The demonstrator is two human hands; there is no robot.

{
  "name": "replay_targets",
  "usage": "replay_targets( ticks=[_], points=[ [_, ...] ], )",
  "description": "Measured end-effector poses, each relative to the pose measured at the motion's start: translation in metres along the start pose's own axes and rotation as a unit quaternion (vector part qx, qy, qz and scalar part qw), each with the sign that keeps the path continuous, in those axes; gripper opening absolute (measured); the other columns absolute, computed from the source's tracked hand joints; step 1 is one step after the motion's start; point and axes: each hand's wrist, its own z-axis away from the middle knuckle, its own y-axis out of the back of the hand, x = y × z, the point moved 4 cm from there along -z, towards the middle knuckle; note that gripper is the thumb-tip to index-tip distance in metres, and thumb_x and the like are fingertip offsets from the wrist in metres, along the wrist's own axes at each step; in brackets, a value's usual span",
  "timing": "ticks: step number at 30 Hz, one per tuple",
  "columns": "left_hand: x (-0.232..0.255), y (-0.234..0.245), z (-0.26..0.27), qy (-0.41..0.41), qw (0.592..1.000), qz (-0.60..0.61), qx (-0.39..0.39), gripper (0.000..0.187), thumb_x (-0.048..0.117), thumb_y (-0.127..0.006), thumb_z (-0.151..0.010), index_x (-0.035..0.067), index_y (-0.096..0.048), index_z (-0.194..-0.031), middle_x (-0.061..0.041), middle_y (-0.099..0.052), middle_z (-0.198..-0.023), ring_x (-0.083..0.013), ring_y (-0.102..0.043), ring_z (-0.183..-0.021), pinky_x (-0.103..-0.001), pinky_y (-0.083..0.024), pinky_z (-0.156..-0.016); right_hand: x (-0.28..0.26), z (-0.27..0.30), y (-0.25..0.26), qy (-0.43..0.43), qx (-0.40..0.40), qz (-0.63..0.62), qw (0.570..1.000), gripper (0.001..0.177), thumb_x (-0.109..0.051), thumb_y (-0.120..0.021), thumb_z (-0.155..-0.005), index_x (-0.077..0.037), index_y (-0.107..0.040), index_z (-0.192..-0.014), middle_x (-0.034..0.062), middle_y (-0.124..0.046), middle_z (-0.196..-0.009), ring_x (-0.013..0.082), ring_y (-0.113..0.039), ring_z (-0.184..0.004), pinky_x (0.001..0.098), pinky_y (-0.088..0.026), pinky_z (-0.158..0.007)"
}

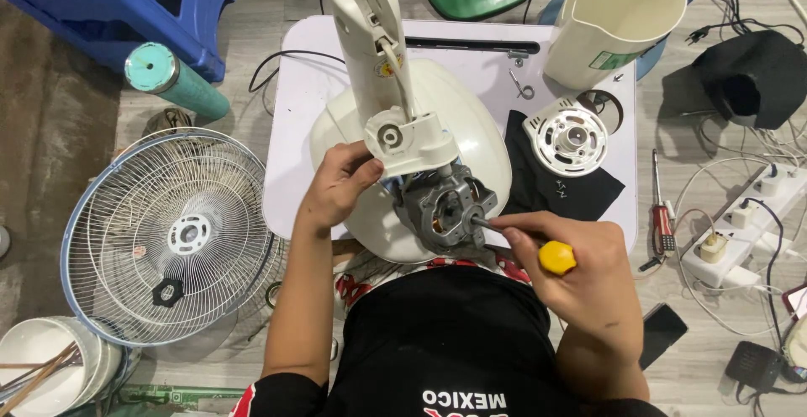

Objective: Repairing an electric fan by disassembling and reassembling the motor housing using a screwdriver.

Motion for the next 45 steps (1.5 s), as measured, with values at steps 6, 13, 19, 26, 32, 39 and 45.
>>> replay_targets(
  ticks=[6, 13, 19, 26, 32, 39, 45],
  points=[
    [0.048, -0.024, 0.023, -0.005, 0.958, -0.222, 0.184, 0.063, 0.048, -0.040, -0.106, -0.003, -0.053, -0.139, -0.021, -0.073, -0.121, -0.0303, -0.073, -0.105, -0.037, -0.062, -0.086, -0.021, 0.012, -0.013, 0.089, 0.002, 0.171, 0.981, 0.035, -0.019, -0.067, -0.095, -0.017, -0.069, -0.129, -0.0031, -0.070, -0.065, 0.0129, -0.057, -0.046, 0.0303, -0.045, -0.052],
    [0.079, -0.075, 0.049, 0.081, 0.990, -0.055, 0.097, 0.118, 0.076, -0.055, -0.087, 0.009, 0.005, -0.163, -0.021, 0.000, -0.173, -0.0379, -0.020, -0.157, -0.055, -0.021, -0.127, -0.061, 0.014, -0.046, 0.190, -0.035, 0.169, 0.967, 0.054, -0.011, -0.067, -0.095, -0.004, -0.051, -0.146, 0.0040, -0.070, -0.080, 0.0187, -0.064, -0.058, 0.0363, -0.050, -0.059],
    [0.085, -0.092, 0.037, 0.045, 0.983, -0.060, 0.167, 0.104, 0.074, -0.047, -0.094, -0.001, -0.016, -0.159, -0.023, -0.022, -0.168, -0.0308, -0.018, -0.159, -0.042, -0.013, -0.132, -0.099, 0.010, -0.079, 0.280, -0.058, 0.249, 0.925, 0.048, -0.010, -0.056, -0.093, 0.003, -0.056, -0.140, 0.0021, -0.060, -0.072, 0.0199, -0.058, -0.054, 0.0381, -0.042, -0.044],
    [0.075, -0.097, 0.032, -0.010, 0.955, -0.056, 0.292, 0.056, 0.036, -0.045, -0.101, -0.003, -0.040, -0.141, -0.025, -0.044, -0.152, -0.0326, -0.038, -0.150, -0.038, -0.028, -0.128, -0.101, -0.017, -0.136, 0.281, -0.066, 0.307, 0.907, 0.064, -0.001, -0.062, -0.075, 0.003, -0.059, -0.139, 0.0031, -0.066, -0.073, 0.0236, -0.064, -0.049, 0.0370, -0.040, -0.032],
    [0.051, -0.090, 0.037, -0.050, 0.916, -0.051, 0.395, 0.026, 0.004, -0.043, -0.108, -0.005, -0.061, -0.126, -0.026, -0.063, -0.138, -0.0340, -0.054, -0.142, -0.034, -0.040, -0.125, -0.082, -0.027, -0.172, 0.263, -0.043, 0.333, 0.904, 0.059, -0.010, -0.069, -0.075, -0.002, -0.065, -0.134, 0.0018, -0.065, -0.066, 0.0214, -0.064, -0.046, 0.0378, -0.042, -0.031],
    [0.007, -0.011, 0.021, -0.149, 0.958, -0.213, 0.124, 0.035, 0.017, -0.057, -0.103, -0.004, -0.070, -0.128, -0.021, -0.059, -0.126, -0.0322, -0.064, -0.100, -0.040, -0.059, -0.082, -0.082, -0.044, -0.180, 0.300, 0.008, 0.339, 0.892, 0.036, -0.010, -0.063, -0.081, -0.003, -0.068, -0.116, -0.0020, -0.063, -0.066, 0.0150, -0.067, -0.051, 0.0281, -0.053, -0.046],
    [0.025, -0.025, 0.017, -0.002, 0.970, -0.110, 0.219, 0.026, 0.014, -0.053, -0.107, 0.002, -0.076, -0.110, -0.012, -0.073, -0.095, -0.0178, -0.067, -0.087, -0.035, -0.055, -0.085, -0.073, -0.055, -0.203, 0.285, 0.010, 0.306, 0.908, 0.019, -0.012, -0.060, -0.085, -0.006, -0.067, -0.102, -0.0020, -0.064, -0.068, 0.0156, -0.067, -0.050, 0.0298, -0.052, -0.044]
  ],
)
